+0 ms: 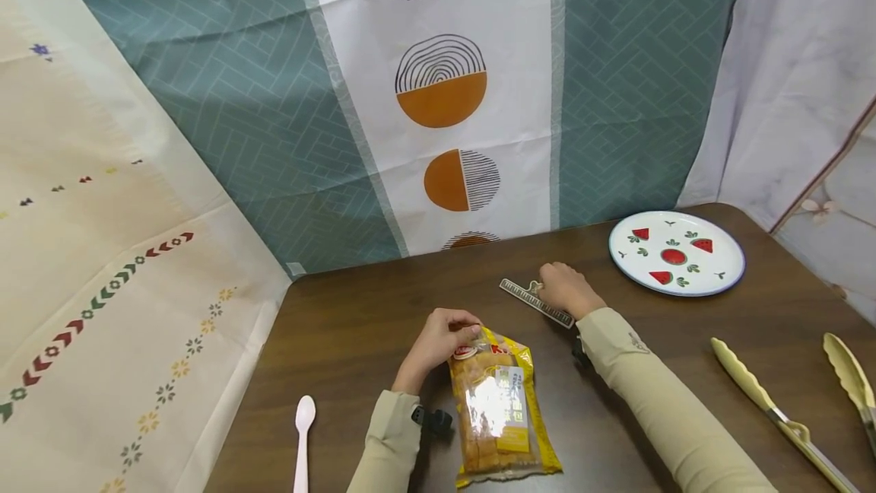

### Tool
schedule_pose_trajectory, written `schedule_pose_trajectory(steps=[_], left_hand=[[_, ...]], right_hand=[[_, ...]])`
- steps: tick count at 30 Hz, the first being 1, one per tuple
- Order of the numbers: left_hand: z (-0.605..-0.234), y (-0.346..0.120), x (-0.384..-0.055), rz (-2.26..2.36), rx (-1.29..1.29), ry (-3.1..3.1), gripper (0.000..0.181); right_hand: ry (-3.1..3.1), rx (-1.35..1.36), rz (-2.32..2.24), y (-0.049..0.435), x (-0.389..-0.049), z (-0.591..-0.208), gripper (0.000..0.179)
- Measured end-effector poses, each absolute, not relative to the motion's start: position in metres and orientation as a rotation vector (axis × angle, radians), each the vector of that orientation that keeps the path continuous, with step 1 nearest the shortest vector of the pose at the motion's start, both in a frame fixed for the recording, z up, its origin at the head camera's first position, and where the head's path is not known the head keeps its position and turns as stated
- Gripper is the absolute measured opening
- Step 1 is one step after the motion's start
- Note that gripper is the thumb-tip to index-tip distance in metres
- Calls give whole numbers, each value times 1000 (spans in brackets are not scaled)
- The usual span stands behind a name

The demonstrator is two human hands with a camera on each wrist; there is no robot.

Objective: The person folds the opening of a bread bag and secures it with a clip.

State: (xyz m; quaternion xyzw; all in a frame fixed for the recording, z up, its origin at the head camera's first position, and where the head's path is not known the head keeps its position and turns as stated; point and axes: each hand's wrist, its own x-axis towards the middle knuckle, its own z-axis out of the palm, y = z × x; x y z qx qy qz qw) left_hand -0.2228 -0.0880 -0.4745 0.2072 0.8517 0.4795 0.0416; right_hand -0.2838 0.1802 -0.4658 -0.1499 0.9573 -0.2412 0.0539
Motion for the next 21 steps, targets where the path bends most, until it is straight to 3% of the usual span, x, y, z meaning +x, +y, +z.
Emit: schedule_pose_trajectory(steps=[21], left_hand=[[-472,-86,-223,1492,571,2634,9]], right_hand=[[2848,-566,-988,191,-277,-452,7]])
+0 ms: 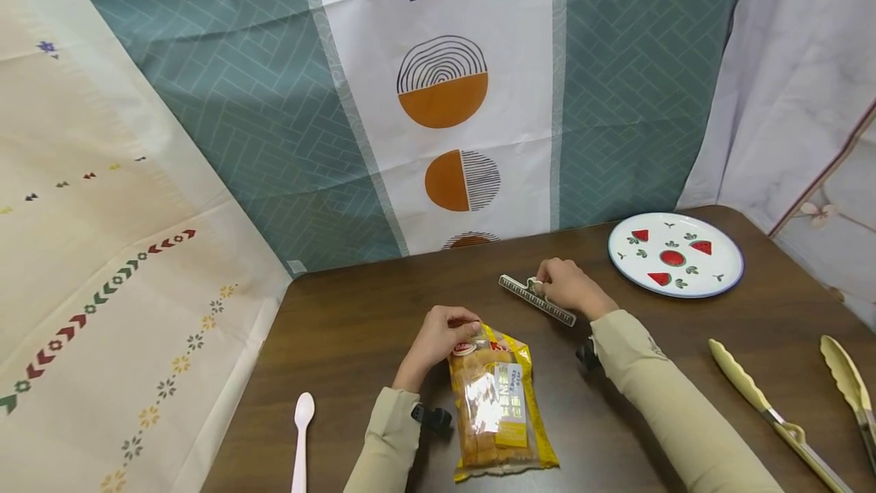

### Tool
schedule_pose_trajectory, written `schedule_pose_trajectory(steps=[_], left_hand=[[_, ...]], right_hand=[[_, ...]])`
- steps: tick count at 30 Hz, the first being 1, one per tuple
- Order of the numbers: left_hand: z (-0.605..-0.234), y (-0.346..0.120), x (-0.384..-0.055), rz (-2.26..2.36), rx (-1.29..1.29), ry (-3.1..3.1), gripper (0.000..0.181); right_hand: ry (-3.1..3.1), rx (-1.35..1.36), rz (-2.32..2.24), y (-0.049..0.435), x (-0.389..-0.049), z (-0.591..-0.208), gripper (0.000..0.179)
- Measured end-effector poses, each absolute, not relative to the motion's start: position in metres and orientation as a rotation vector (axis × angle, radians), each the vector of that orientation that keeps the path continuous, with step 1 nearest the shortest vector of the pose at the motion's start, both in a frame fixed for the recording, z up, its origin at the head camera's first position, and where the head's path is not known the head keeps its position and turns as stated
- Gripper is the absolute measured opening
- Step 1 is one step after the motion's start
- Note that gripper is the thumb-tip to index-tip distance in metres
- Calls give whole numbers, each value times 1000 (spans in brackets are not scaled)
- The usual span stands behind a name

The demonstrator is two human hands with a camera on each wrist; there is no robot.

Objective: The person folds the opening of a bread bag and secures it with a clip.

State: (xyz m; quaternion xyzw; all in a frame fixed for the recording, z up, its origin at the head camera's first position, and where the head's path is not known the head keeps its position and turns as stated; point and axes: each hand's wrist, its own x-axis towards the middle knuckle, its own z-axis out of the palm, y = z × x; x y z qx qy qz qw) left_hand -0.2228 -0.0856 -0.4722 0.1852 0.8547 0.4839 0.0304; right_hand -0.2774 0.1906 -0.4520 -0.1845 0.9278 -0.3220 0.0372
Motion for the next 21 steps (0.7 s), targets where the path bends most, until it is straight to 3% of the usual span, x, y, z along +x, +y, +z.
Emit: schedule_pose_trajectory(steps=[8,21], left_hand=[[-469,-85,-221,1497,569,2649,8],[-469,-83,-223,1468,571,2681,8]], right_hand=[[2721,-595,-1154,194,-265,-443,26],[2679,-764,-1143,199,-252,-429,12]])
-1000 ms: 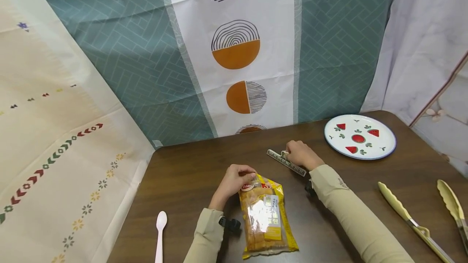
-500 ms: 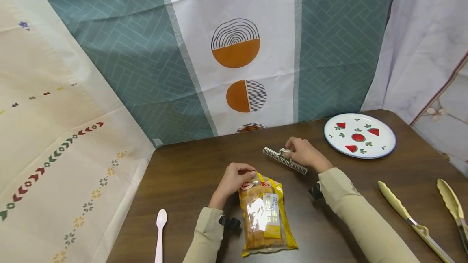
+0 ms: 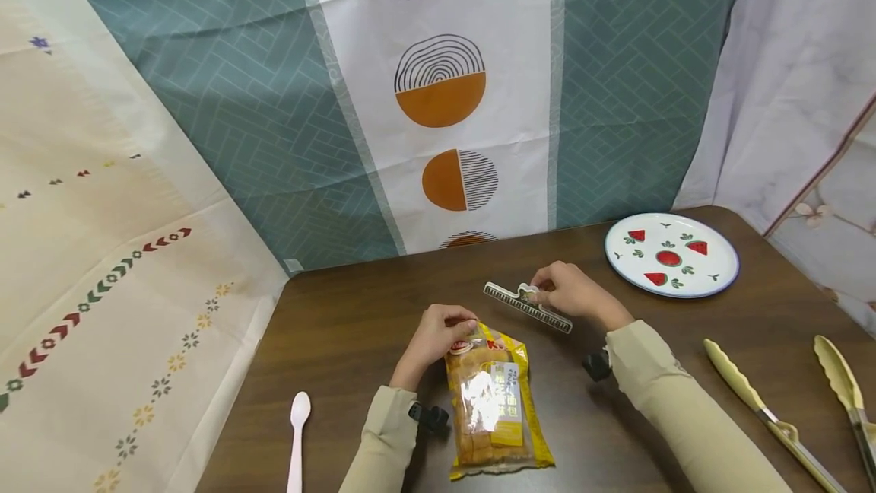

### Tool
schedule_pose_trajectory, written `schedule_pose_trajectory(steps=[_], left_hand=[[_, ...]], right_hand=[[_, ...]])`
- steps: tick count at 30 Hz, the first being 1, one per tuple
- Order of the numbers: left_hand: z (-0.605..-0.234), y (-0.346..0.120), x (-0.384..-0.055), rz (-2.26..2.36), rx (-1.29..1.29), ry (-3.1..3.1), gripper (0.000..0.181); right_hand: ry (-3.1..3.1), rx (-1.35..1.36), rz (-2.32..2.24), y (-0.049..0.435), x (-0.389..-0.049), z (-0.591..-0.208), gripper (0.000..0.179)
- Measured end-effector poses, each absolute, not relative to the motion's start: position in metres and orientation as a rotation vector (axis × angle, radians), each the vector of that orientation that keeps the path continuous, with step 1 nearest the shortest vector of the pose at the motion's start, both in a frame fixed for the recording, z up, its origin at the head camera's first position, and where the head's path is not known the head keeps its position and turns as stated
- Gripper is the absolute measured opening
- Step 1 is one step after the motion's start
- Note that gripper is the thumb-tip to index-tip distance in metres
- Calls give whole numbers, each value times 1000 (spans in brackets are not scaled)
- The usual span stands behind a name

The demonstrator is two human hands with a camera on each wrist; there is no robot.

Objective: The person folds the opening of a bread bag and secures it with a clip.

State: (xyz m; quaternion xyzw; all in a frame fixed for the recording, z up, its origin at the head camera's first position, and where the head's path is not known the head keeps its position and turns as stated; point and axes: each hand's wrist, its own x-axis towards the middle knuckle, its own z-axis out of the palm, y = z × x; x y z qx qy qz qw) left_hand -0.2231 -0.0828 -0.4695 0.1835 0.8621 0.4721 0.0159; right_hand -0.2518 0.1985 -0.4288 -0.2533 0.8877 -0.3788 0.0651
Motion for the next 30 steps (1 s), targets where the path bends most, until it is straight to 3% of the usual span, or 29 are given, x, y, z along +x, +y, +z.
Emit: schedule_pose_trajectory(steps=[16,30], left_hand=[[-467,-86,-226,1467,593,2655,9],[-468,-86,-228,1520,580,2601,7]], right_hand=[[2698,-900,-1109,210,-239,-437,11],[2542,-865,-1296,202,-229,-446,11]])
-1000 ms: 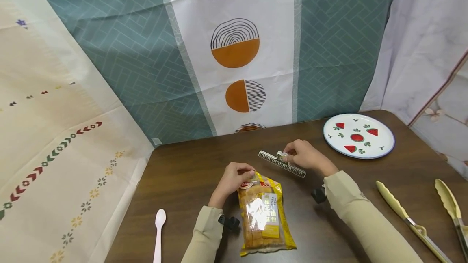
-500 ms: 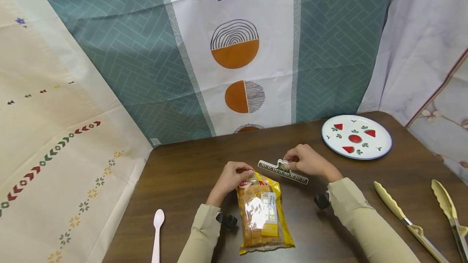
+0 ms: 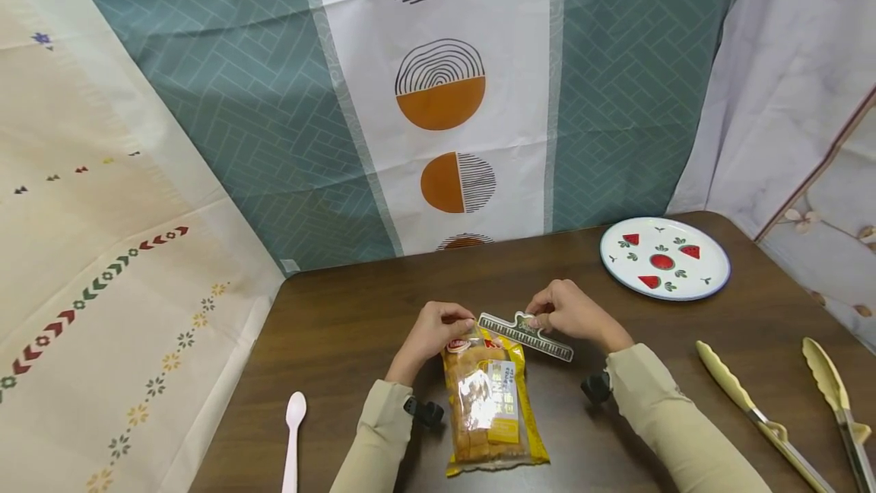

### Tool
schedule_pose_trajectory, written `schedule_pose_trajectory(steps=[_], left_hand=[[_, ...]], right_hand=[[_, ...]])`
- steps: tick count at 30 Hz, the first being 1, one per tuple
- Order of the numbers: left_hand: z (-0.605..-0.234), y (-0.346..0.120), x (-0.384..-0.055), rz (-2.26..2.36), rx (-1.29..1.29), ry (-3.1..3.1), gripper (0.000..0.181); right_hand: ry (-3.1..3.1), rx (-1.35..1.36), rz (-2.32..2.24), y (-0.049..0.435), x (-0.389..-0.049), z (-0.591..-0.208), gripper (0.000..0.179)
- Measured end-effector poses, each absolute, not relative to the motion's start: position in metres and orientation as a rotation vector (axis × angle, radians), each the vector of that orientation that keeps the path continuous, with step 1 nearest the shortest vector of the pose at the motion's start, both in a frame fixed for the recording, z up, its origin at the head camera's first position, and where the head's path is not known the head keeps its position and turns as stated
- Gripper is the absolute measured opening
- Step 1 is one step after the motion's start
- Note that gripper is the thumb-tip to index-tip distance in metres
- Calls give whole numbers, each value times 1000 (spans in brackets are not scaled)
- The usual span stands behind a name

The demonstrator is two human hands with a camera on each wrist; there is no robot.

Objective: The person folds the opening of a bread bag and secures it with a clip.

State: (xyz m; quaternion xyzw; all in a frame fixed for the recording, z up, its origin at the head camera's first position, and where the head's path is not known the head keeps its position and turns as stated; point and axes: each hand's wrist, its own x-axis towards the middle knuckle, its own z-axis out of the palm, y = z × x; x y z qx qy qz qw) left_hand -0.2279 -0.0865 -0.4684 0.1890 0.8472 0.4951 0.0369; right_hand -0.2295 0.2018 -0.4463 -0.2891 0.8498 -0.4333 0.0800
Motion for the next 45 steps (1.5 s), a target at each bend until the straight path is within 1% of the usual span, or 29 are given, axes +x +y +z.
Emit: schedule_pose_trajectory(steps=[16,25,32,36,40,45], left_hand=[[-470,-85,-228,1590,531,2568,5],[-472,-86,-230,1603,524,2585,5],[-470,-86,-230,1604,538,2573,5],[-468,-85,-231,1582,538,2578,5],[-469,-86,-230,1581,550,2571,5],[-471,-91,-228,1620,557,2531,6]], right_hand=[[2443,-857,-1321,194,-226,-452,12],[2394,-819,-1376,191,-223,-456,20],[2365,-779,-1396,189,-222,-455,21],[2363,-782,-1395,189,-221,-454,20],[2376,-813,-1379,189,-221,-454,14],[2383,-853,-1368,188,-219,-454,14]])
